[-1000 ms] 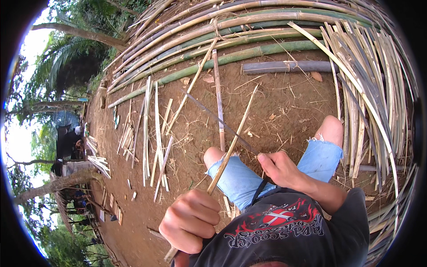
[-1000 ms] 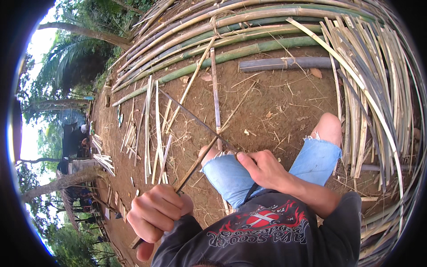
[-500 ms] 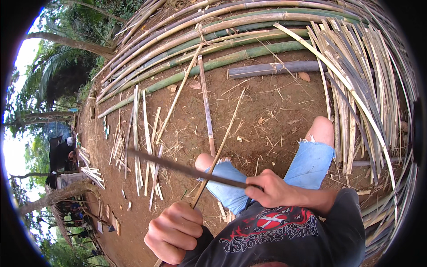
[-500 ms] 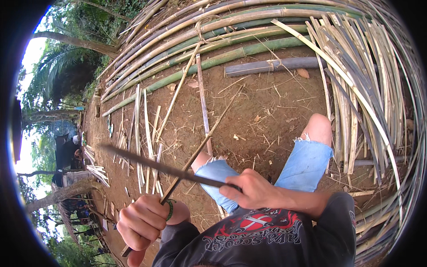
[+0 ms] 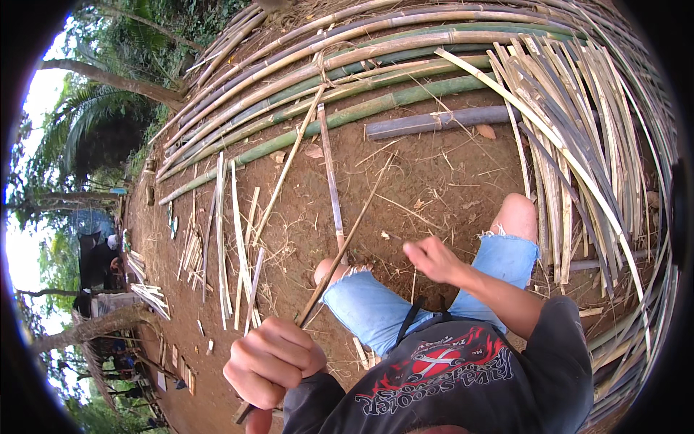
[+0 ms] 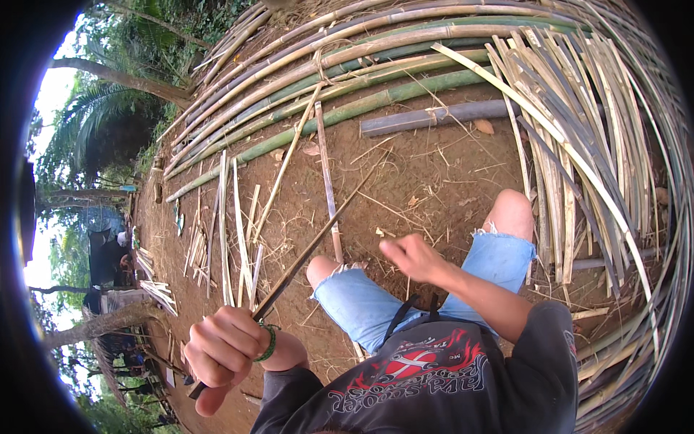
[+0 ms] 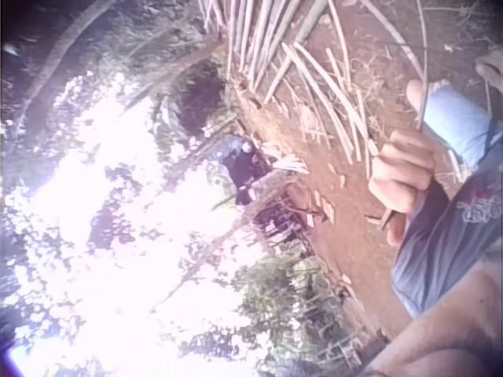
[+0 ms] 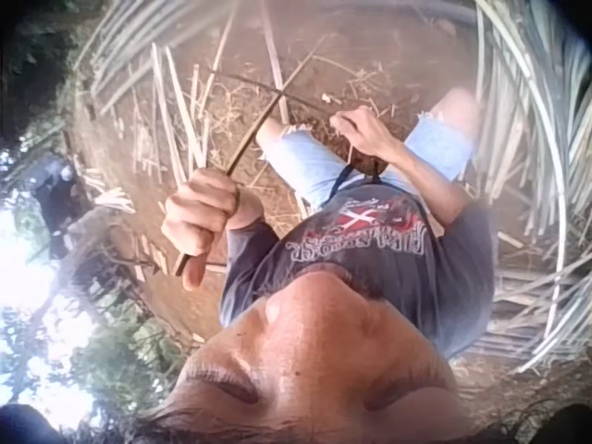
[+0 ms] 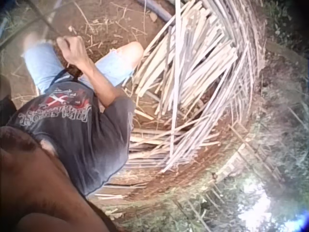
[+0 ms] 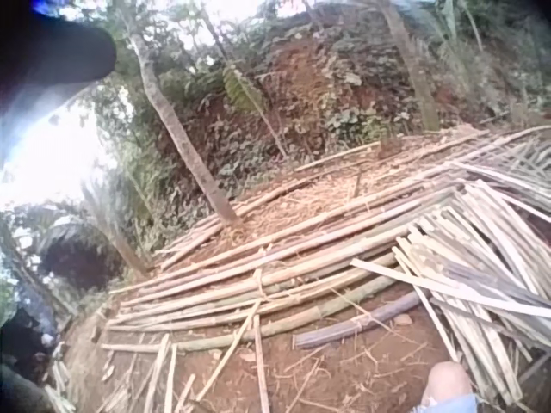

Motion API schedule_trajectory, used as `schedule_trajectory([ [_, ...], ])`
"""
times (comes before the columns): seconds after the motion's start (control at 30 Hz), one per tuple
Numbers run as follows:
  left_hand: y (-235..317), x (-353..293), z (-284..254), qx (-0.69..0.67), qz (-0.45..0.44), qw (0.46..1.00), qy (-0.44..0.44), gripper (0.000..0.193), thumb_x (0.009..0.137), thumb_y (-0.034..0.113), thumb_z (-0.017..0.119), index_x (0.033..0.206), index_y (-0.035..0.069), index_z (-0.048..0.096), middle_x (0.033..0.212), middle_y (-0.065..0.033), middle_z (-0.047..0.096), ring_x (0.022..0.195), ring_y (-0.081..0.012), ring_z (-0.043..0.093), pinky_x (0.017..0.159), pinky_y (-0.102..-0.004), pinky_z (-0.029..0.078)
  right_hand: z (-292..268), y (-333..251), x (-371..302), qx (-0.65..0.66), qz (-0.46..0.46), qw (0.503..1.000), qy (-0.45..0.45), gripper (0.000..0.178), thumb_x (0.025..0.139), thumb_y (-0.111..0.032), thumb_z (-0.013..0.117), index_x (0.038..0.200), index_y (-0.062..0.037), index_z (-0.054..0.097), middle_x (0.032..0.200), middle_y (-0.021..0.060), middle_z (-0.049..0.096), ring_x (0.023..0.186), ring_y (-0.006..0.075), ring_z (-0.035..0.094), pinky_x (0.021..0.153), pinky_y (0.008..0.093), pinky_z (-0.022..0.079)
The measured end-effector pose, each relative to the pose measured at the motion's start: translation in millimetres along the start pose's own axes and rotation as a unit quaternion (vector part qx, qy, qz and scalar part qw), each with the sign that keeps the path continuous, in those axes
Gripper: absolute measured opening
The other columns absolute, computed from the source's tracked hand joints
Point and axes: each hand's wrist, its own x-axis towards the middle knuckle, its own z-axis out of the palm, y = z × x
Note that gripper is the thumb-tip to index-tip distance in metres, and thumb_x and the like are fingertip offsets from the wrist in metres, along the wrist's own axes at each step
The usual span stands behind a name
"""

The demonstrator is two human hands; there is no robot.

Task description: The person sits on the ground and uses a machete to split long bamboo poles into thin strips. They repeatedly strike the bamboo against a wooden stake to separate the layers, then gather the resulting strips and place them in a pile.

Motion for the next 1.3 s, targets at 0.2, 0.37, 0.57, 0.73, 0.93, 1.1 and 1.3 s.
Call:
schedule_trajectory([
  [0.2, -2, 8, -10, 0.015, 0.007, 1.000, -0.002, 0.063, 0.096, 0.057, 0.055, 0.057, 0.014, 0.032, 0.038, 0.0066, 0.031, 0.030, -0.0042, 0.028, 0.033, -0.0225, 0.011, -31, 59, 45, 0.055, 0.185, 0.979, 0.061, 0.057, 0.097, -0.053, 0.055, 0.064, -0.0058, 0.052, 0.053, 0.0035, 0.052, 0.045, 0.0141, 0.051, 0.044, 0.0335, 0.040],
  [0.37, 22, 19, -32, 0.089, 0.076, 0.974, 0.194, 0.055, 0.092, 0.061, 0.057, 0.079, 0.011, 0.038, 0.053, 0.0028, 0.040, 0.037, -0.0072, 0.034, 0.036, -0.0215, 0.024, -18, 27, 26, -0.034, 0.071, 0.991, 0.105, 0.047, 0.096, -0.045, 0.059, 0.076, -0.0033, 0.055, 0.062, 0.0057, 0.057, 0.055, 0.0164, 0.055, 0.052, 0.0348, 0.043],
  [0.57, 55, 17, -34, 0.186, 0.116, 0.908, 0.358, 0.057, 0.093, 0.066, 0.050, 0.079, 0.013, 0.035, 0.056, 0.0024, 0.035, 0.039, -0.0051, 0.025, 0.037, -0.0211, 0.017, -14, 33, -20, -0.088, 0.104, 0.976, 0.170, 0.050, 0.098, -0.049, 0.053, 0.085, -0.0007, 0.058, 0.068, 0.0159, 0.059, 0.065, 0.0337, 0.059, 0.063, 0.0435, 0.045],
  [0.73, 41, 21, -29, 0.127, 0.075, 0.945, 0.290, 0.054, 0.094, 0.062, 0.053, 0.078, 0.014, 0.034, 0.055, 0.0034, 0.033, 0.040, -0.0046, 0.028, 0.039, -0.0202, 0.021, -1, 22, -29, -0.129, 0.067, 0.973, 0.180, 0.044, 0.100, -0.040, 0.051, 0.085, 0.0012, 0.059, 0.066, 0.0253, 0.061, 0.069, 0.0463, 0.063, 0.062, 0.0517, 0.046],
  [0.93, 37, 24, -18, 0.103, 0.085, 0.957, 0.256, 0.048, 0.098, 0.056, 0.053, 0.080, 0.014, 0.037, 0.055, 0.0046, 0.036, 0.040, -0.0026, 0.029, 0.039, -0.0194, 0.022, 15, -121, -51, 0.041, -0.177, 0.983, 0.021, 0.029, 0.096, -0.029, 0.057, 0.102, -0.0012, 0.062, 0.060, 0.0173, 0.057, 0.058, 0.0355, 0.062, 0.054, 0.0432, 0.043],
  [1.1, 37, 20, -19, 0.098, 0.096, 0.961, 0.241, 0.050, 0.096, 0.056, 0.056, 0.075, 0.014, 0.038, 0.052, 0.0056, 0.039, 0.037, -0.0015, 0.032, 0.041, -0.0167, 0.027, 9, -128, -54, 0.064, -0.166, 0.983, -0.052, 0.031, 0.098, -0.027, 0.050, 0.094, 0.0017, 0.061, 0.059, 0.0124, 0.052, 0.051, 0.0261, 0.058, 0.051, 0.0359, 0.041],
  [1.3, 36, 18, -25, 0.052, 0.112, 0.971, 0.204, 0.054, 0.096, 0.063, 0.049, 0.074, 0.015, 0.035, 0.048, 0.0065, 0.041, 0.035, 0.0003, 0.032, 0.038, -0.0153, 0.027, 3, -20, -19, -0.007, 0.108, 0.991, 0.077, 0.056, 0.102, -0.042, 0.045, 0.076, 0.0054, 0.060, 0.063, 0.0214, 0.058, 0.061, 0.0328, 0.061, 0.061, 0.0453, 0.045],
])
